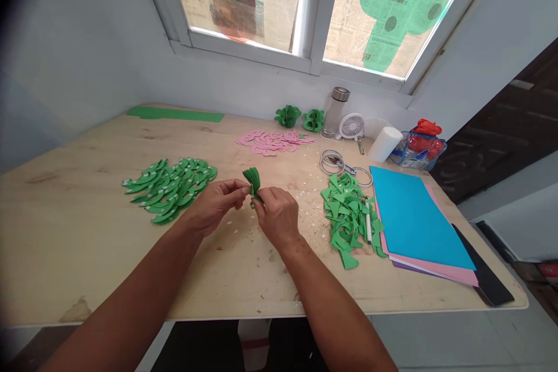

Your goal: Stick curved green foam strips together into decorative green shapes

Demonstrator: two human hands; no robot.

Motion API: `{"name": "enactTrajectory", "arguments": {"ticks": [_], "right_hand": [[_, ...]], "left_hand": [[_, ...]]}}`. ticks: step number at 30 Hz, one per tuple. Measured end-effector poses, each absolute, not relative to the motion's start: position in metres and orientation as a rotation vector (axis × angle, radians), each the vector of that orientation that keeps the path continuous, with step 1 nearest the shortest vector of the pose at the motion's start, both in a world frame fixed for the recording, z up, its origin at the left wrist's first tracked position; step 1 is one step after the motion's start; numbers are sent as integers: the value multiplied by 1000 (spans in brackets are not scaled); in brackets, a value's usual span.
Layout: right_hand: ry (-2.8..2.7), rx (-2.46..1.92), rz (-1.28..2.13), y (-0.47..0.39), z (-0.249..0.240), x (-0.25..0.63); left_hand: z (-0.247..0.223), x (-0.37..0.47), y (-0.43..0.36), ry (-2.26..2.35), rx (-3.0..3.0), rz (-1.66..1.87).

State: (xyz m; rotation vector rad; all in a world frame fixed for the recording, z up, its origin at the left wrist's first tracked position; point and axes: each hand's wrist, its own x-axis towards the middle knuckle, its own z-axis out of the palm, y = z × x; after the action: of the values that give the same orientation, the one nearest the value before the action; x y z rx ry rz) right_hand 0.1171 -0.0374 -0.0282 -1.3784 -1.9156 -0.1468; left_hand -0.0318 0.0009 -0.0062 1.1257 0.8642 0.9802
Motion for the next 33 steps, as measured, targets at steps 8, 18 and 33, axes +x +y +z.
{"name": "enactTrajectory", "arguments": {"ticks": [8,18,33], "right_hand": [[-1760,-1396,87,-39,-25,114],[-1205,-1124,1080,-35,-21,111],[-879,-864,1518,-33,-27,109]], "left_hand": [[-6,-26,-4,781,975,938],[-9,-30,0,670,898,865],[-6,-26,-5,539,728,784]]}}
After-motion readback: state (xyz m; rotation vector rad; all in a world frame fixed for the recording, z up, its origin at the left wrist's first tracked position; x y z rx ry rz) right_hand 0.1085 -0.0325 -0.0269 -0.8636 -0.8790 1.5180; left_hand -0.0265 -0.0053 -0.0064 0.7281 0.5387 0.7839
